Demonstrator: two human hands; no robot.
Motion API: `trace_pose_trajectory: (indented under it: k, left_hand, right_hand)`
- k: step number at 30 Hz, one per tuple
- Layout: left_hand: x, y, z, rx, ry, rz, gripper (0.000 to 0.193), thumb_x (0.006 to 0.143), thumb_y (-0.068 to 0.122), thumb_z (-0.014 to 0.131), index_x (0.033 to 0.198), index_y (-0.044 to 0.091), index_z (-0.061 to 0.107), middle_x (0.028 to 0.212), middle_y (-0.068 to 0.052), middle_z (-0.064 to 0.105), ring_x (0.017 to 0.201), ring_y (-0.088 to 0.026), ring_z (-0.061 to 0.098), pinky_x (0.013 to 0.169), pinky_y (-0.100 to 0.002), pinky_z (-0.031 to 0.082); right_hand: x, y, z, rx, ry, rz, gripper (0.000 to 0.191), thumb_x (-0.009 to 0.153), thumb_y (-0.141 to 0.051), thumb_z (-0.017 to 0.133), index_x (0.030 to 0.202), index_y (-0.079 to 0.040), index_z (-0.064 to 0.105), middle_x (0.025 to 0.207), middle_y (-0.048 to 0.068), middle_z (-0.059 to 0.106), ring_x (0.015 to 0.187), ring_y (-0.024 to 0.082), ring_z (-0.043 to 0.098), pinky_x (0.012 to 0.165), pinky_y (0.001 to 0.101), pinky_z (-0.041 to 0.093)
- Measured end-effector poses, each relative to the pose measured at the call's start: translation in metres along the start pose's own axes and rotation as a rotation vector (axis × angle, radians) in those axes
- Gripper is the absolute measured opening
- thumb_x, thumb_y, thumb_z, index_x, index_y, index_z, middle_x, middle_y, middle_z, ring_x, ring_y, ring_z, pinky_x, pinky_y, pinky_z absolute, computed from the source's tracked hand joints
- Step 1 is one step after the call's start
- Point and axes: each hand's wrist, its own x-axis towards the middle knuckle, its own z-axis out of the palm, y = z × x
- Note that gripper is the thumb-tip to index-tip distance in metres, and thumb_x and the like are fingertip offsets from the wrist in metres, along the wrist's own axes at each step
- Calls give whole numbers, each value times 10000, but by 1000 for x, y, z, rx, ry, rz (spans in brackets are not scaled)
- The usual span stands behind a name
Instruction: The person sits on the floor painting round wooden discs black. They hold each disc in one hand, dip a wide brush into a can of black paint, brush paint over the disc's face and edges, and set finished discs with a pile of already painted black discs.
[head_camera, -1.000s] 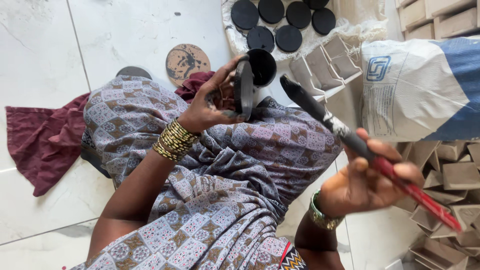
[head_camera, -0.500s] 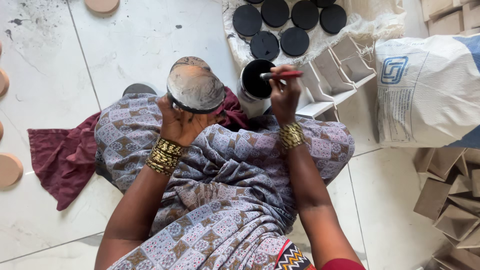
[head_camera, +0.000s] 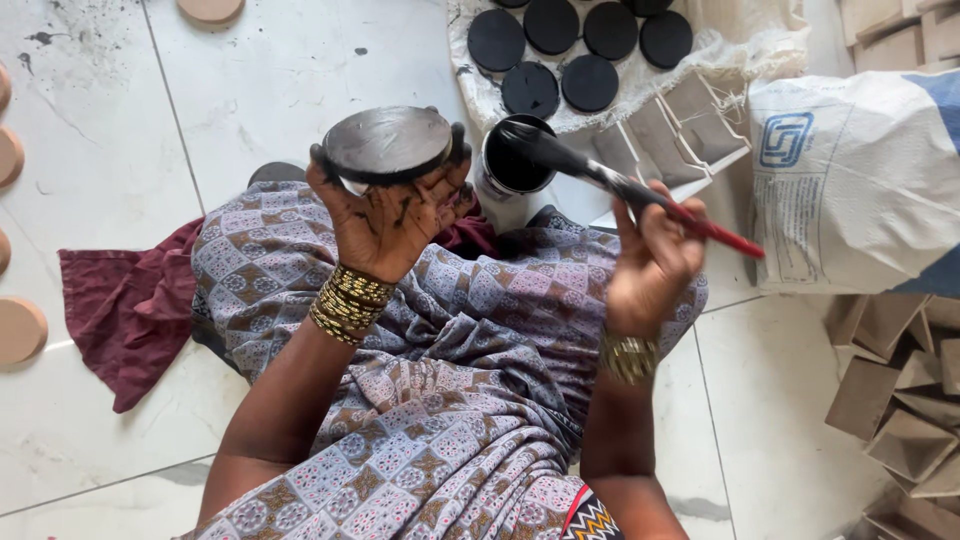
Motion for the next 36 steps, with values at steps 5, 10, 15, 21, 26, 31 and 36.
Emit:
trace_pose_trajectory:
  k: [5,10,15,21,26,31,36]
  left_hand:
    - [-8,-17,2,-317,-166,-97,1306,733,937,491,1670,62,243,1680,-304,318,1562,-465,320,1167,-486,441]
    - [-16,-30,1,70,-69,-51,1325,702,970,481,1671,99,241,1658,-249,331,1568,-432,299,1274,-566,333]
    - [-18,-37,-1,-99,-249,-55,1273,752,1016,371,1675,149,245,1631,-231,376,1449,-393,399,1248,-623,281]
    - [-15,-37,-3,42,-124,-27,1336,686,998,407,1702,146,242,1694,-245,336,1502,-395,399,1310,-665,257]
    - [-8,-46,-5,-52,-105,20,1281,725,979,412,1693,160,233,1708,-212,277,1544,-442,353,1307,-640,250]
    - [0,-48,-3,-30,-93,43,1276,728,957,407,1697,146,227,1727,-259,251,1590,-460,293,1317,-590,264]
    - [4,-49,-2,248,-57,63,1293,737,980,456,1690,138,223,1684,-237,224,1571,-419,170,1318,-593,236]
  right_hand:
    - [-74,-52,17,17,-157,-196,359,1038,21,691,1305,-62,467,1281,203,639,1219,381,669,1049,462,623]
    - [-102,-52,37,-22,-226,-327,344,1047,8,709,1272,-69,461,1267,216,627,1228,395,670,1039,479,628]
    - [-122,-56,42,-48,-244,-329,344,1044,8,709,1272,-73,464,1240,235,636,1188,398,685,1011,449,632]
    - [-135,-64,39,-68,-193,-385,338,1058,9,716,1252,-67,449,1215,225,635,1191,397,685,1029,470,627]
    - [-130,-53,42,0,-136,-372,372,1019,-3,727,1241,-66,435,1190,240,639,1147,408,694,1025,489,627]
    - [-148,-46,43,-231,-221,-527,381,1023,-15,746,1250,-122,458,1200,205,665,1125,368,724,1028,404,633]
    - [-139,-40,40,-233,-130,-596,407,1029,-5,733,1284,-139,445,1192,195,650,1127,359,718,1006,390,643]
